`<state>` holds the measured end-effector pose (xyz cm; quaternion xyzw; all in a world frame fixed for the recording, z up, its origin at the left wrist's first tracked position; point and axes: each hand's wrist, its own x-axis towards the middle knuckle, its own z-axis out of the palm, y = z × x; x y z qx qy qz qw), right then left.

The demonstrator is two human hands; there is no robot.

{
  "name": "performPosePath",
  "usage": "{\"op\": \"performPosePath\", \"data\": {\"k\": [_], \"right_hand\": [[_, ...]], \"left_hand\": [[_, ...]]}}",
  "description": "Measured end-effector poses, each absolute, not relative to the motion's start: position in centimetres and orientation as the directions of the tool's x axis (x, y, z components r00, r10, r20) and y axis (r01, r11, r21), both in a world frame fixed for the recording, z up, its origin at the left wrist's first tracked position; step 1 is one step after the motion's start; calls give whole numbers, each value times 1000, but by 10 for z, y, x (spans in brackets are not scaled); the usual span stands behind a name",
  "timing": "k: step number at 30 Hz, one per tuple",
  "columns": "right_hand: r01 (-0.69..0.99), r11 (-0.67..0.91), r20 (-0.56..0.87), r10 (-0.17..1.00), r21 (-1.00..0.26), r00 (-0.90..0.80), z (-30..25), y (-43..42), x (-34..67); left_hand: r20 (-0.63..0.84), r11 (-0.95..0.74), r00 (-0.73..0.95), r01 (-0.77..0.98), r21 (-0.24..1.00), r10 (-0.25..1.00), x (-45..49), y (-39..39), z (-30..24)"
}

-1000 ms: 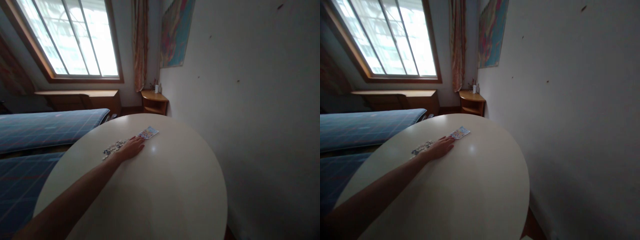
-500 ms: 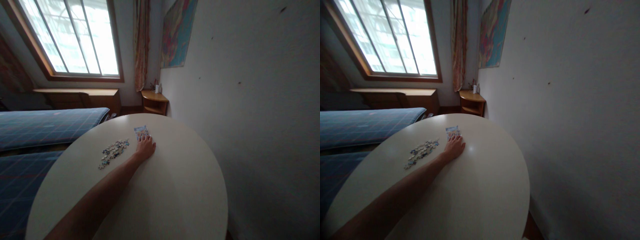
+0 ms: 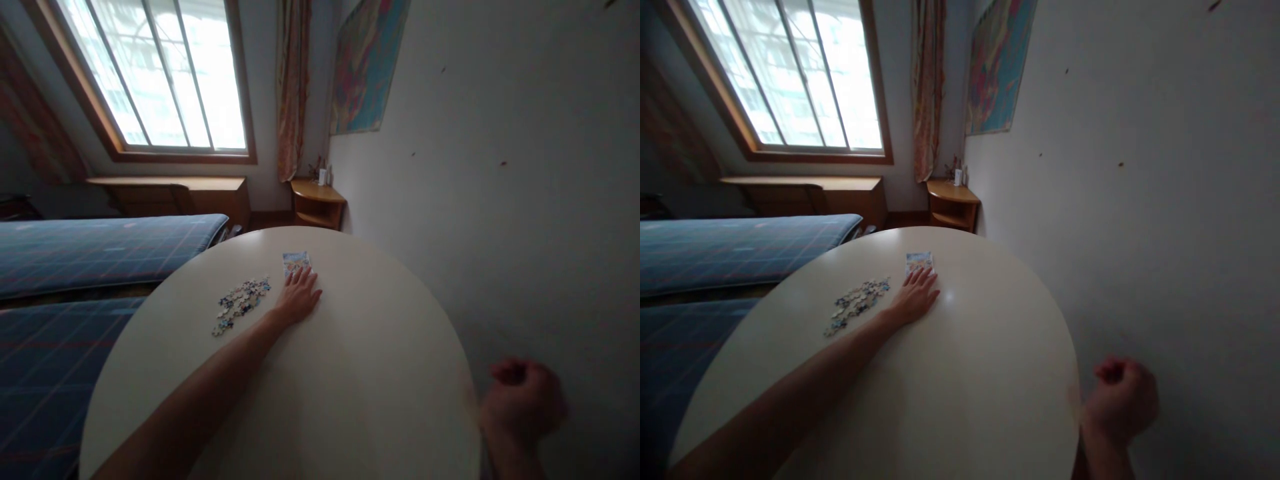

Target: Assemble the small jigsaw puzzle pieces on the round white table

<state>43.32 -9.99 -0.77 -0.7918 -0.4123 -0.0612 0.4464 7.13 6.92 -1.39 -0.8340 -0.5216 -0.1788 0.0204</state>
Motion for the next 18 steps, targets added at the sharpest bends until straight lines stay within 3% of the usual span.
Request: {"op": "performPosePath", "data": {"k": [2,5,9,13,18], "right_hand": [[744,-84,529,651,-662,545,24,-71,413],[654,197,379,913,-730,148,63,-36,355],[792,440,287,894,-423,-343,62,2,269],[804,532,198,846,-266,-494,24,30,232],[790,556,172,831,-259,-528,1,36,236]], "left_hand": [[310,-438,381,889,138,871,71,60,-14],[310,-409,352,902,139,883,67,43,-17],[291,-392,340,909,140,894,59,25,-22],[266,-454,403,875,169,876,46,20,-20],[245,-510,460,833,214,854,30,21,-15]]}}
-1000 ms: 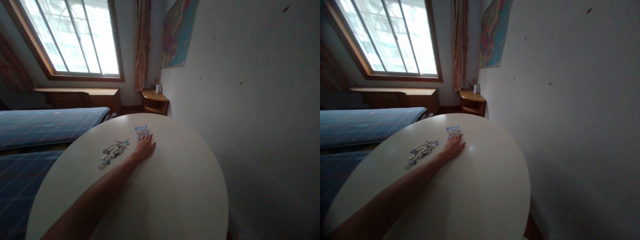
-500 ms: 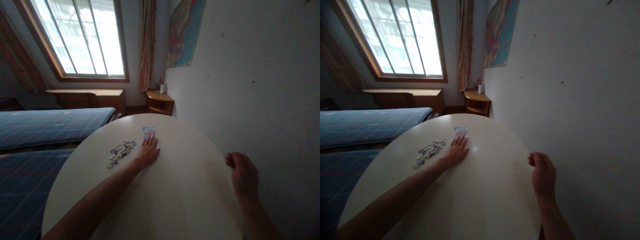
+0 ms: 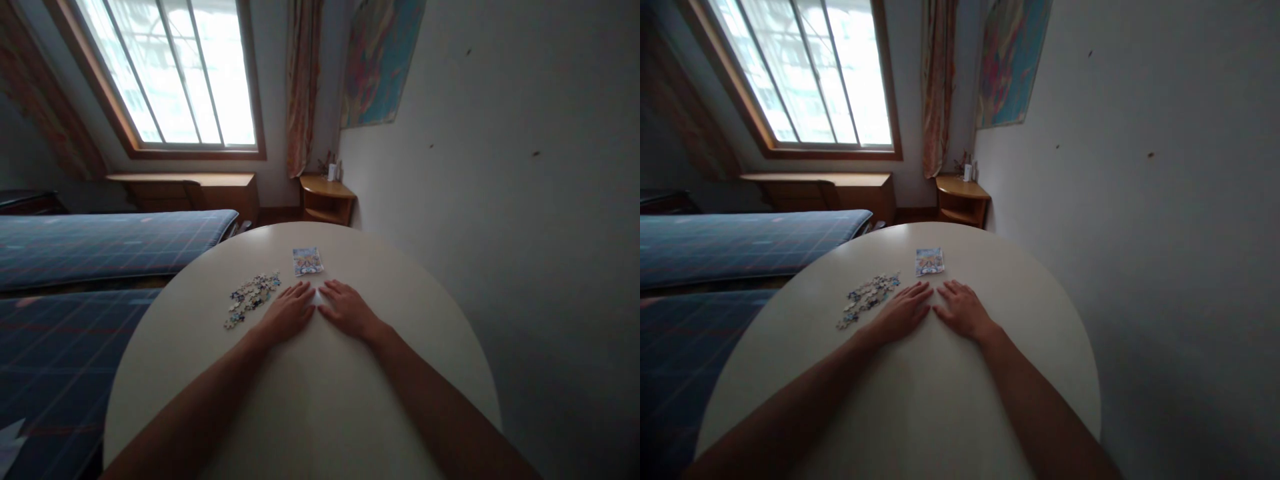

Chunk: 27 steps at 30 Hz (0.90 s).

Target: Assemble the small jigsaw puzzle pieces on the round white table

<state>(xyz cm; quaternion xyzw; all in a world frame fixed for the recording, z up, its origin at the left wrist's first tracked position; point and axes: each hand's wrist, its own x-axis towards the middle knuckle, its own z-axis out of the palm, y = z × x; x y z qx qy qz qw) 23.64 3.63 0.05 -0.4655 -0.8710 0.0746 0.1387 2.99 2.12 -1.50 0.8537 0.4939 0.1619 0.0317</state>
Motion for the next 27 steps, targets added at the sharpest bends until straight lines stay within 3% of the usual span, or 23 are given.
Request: {"op": "performPosePath", "data": {"k": [18,27], "right_hand": [[844,480,95,877,-238,-472,5,32,236],[875,432,-133,875,-220,-465,12,39,229]], "left_hand": [[201,-489,450,840,235,870,30,20,-13],[208,-481,440,843,238,874,32,18,-9]]}}
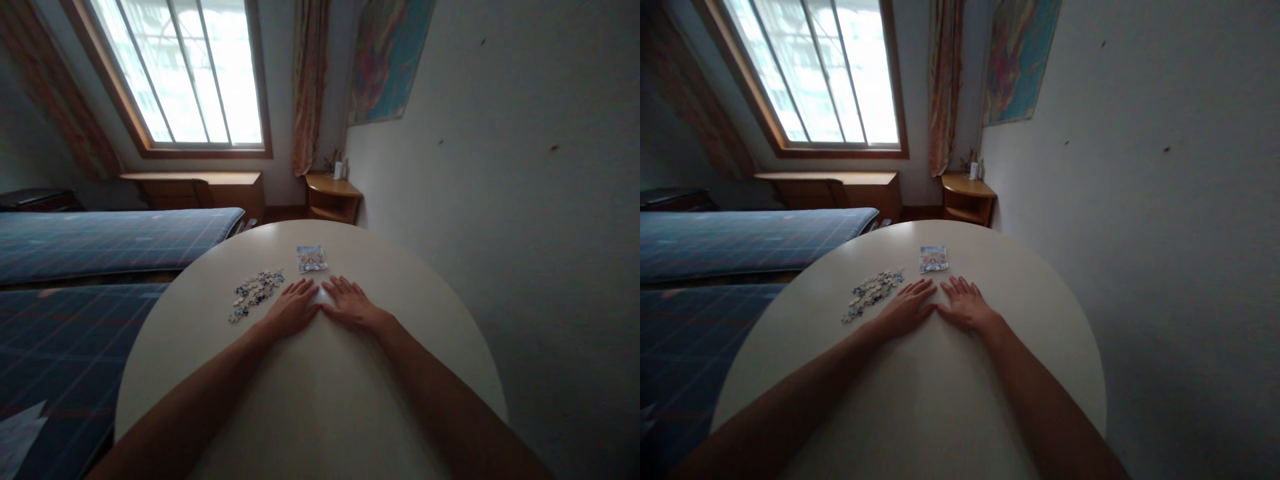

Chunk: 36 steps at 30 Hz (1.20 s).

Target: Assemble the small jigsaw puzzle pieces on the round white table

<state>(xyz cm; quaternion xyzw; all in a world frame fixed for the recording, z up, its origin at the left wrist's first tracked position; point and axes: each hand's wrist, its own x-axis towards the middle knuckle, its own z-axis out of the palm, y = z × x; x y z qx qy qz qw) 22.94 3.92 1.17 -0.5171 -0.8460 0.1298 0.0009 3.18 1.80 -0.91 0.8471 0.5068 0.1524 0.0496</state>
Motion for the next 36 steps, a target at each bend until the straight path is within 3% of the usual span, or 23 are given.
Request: {"op": "performPosePath", "data": {"k": [5,8,14,18,23,36], "right_hand": [[863,446,58,893,-236,-446,4,34,233],[841,472,97,881,-266,-463,0,32,238],[829,478,110,877,-290,-467,2,34,241],[827,481,87,874,-291,-478,4,33,241],[831,474,80,878,-291,-472,5,33,240],[830,473,68,877,-295,-475,4,33,240]], "left_hand": [[226,-488,441,838,242,869,32,19,-11],[264,-460,398,854,242,879,31,20,-10],[293,-109,68,986,127,954,4,17,17],[214,72,-94,991,109,972,-24,15,33],[110,105,-127,976,190,986,-38,17,33],[66,104,-128,954,282,990,-43,19,29]]}}
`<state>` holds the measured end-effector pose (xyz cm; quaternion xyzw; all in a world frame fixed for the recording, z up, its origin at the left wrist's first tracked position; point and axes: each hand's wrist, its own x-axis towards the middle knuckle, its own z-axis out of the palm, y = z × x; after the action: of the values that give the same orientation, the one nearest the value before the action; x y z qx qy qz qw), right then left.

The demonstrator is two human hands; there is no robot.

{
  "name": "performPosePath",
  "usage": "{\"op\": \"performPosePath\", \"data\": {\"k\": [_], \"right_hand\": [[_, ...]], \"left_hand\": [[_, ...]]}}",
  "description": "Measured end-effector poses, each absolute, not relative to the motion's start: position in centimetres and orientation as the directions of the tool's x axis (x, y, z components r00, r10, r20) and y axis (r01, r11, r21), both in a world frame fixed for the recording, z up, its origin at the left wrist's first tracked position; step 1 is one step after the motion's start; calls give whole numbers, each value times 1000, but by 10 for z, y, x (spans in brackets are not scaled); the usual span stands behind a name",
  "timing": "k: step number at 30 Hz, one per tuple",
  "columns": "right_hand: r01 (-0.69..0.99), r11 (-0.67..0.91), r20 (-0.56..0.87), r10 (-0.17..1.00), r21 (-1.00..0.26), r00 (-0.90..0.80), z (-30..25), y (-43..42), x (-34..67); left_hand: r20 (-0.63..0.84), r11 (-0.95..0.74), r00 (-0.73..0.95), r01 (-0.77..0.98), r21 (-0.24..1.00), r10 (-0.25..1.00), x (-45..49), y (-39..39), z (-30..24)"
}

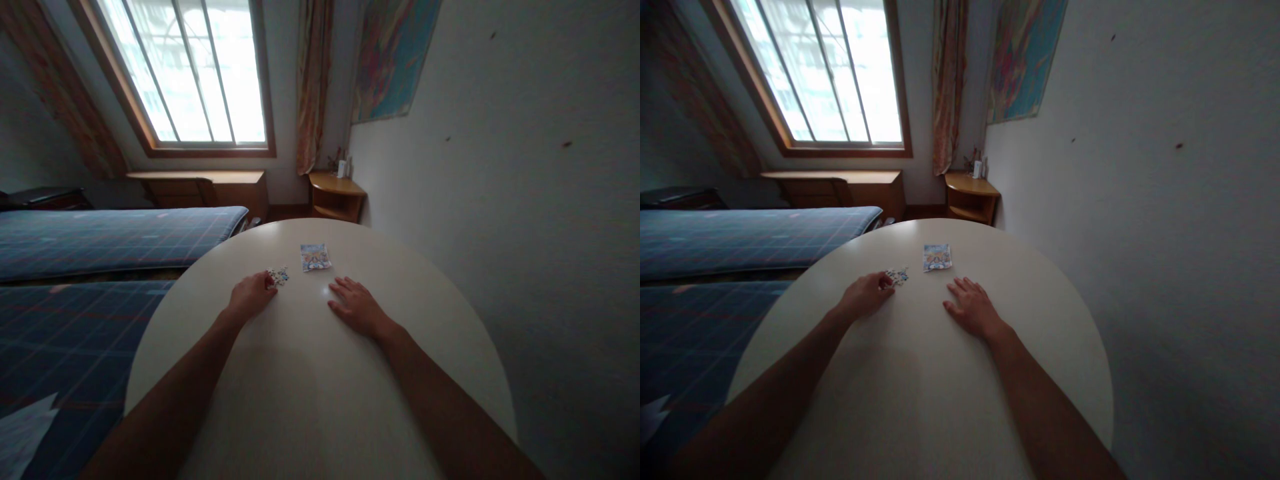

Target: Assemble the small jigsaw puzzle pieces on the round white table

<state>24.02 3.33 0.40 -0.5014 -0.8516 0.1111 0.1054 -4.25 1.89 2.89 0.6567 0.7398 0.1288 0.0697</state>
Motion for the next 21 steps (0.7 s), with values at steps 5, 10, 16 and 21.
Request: {"op": "performPosePath", "data": {"k": [5,10,16,21], "right_hand": [[831,463,67,882,-308,-466,4,34,241],[827,473,68,877,-303,-477,2,35,241],[827,474,81,877,-301,-473,2,35,241],[826,470,85,880,-311,-468,2,34,241]], "left_hand": [[79,84,-113,946,312,990,-46,22,29],[145,1,-55,937,349,988,-42,25,30],[290,-166,86,950,266,953,-15,23,23],[295,-228,171,958,172,940,-4,25,18]]}}
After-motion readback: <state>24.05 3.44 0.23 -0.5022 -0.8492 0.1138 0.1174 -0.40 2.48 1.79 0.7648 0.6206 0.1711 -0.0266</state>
